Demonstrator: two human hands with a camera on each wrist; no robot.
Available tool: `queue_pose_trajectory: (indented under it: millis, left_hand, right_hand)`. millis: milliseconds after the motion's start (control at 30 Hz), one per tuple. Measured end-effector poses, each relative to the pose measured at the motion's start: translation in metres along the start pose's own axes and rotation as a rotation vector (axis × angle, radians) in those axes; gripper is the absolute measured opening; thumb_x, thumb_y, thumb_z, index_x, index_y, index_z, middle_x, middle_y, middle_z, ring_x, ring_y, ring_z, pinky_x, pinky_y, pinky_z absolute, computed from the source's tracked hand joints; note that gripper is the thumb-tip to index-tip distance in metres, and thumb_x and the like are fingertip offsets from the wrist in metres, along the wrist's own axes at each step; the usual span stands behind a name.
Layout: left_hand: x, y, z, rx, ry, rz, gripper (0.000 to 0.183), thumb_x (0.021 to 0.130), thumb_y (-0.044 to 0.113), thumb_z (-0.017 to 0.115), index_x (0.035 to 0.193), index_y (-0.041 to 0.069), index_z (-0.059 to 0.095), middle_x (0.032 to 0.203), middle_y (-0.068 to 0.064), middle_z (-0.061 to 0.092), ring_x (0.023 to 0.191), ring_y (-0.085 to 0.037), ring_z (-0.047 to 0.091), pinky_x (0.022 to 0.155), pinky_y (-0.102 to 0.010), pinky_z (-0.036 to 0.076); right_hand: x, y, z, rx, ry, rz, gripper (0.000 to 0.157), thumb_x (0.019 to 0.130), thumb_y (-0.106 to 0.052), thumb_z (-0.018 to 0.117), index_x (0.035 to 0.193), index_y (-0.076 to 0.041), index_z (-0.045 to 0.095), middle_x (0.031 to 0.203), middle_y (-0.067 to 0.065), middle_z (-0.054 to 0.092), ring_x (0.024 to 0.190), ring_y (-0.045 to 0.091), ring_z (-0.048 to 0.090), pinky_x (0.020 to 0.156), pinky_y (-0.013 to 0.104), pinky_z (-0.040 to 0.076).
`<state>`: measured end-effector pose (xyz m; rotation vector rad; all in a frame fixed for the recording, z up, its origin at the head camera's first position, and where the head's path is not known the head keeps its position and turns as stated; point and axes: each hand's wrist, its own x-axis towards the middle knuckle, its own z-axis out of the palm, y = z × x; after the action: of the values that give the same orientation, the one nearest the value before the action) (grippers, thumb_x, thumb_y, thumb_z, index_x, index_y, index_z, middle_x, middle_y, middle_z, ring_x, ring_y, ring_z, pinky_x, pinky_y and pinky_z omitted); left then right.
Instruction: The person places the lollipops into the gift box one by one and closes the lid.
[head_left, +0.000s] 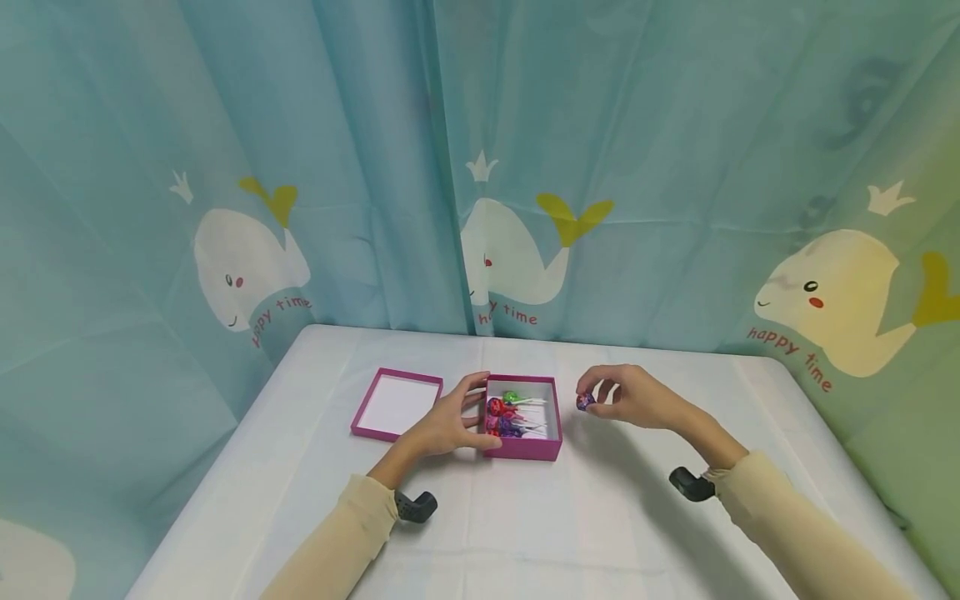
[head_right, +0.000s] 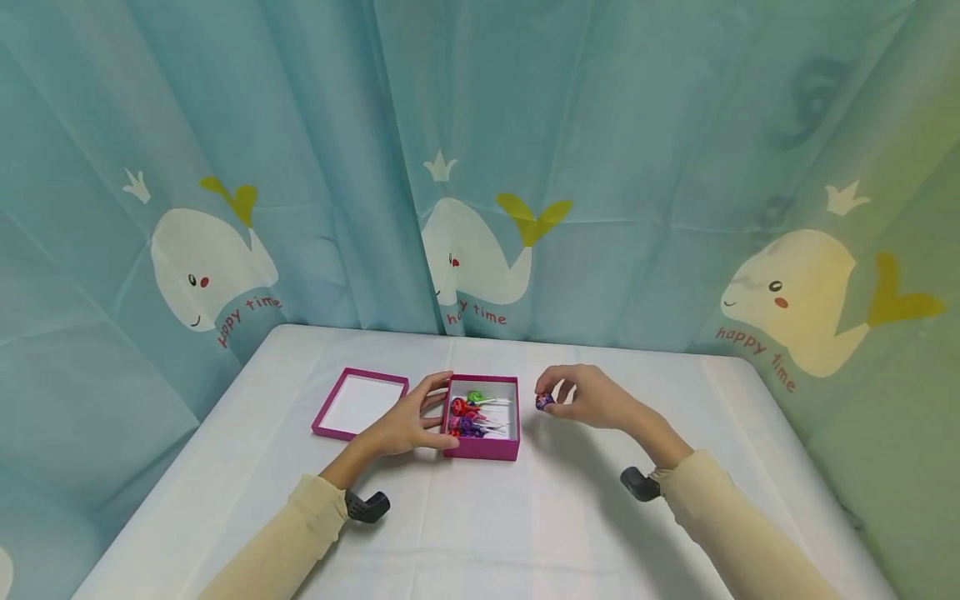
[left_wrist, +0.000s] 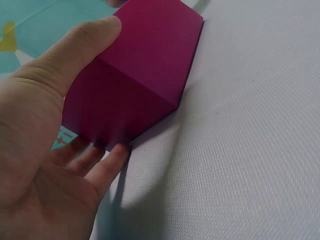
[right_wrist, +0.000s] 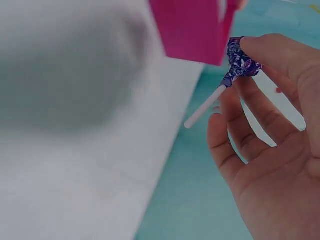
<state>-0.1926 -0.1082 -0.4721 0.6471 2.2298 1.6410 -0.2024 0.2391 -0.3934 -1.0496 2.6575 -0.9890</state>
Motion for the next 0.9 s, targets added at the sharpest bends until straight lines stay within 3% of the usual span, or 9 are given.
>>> queue_pose_trajectory:
  millis: [200,467,900]
  left_hand:
    - [0.000,0.001,0.001,0.007,0.006,-0.013,0.111,0.078,0.022,0.093,0.163,0.016,0.020,0.167,-0.008,0.023,0.152,-0.032,0.030,0.110,-0.043,0.047]
    - [0.002,-0.001,0.001,-0.001,-0.003,-0.009,0.111,0.079,0.023,0.092,0.163,0.015,0.019,0.166,-0.011,0.024,0.152,-0.033,0.030,0.111,-0.044,0.046]
    - [0.001,-0.002,0.000,0.002,-0.006,-0.009,0.111,0.079,0.023,0.092,0.163,0.015,0.019,0.167,-0.011,0.023,0.152,-0.033,0.030,0.111,-0.044,0.047]
  right_hand:
    - [0.028,-0.020,-0.005,0.009,0.037,-0.029,0.024,0.089,-0.005,0.079,0.108,-0.019,0.073,0.101,-0.009,0.071,0.088,0.020,0.066,0.072,0.032,0.058]
    - [0.059,-0.034,0.016,0.042,0.017,-0.042,0.023,0.090,-0.007,0.079,0.110,-0.016,0.073,0.105,-0.005,0.071,0.089,0.016,0.067,0.076,0.038,0.060]
    - [0.074,-0.028,0.056,0.052,-0.010,-0.054,0.024,0.087,-0.005,0.080,0.109,-0.014,0.072,0.100,-0.004,0.071,0.082,0.012,0.065,0.073,0.028,0.060]
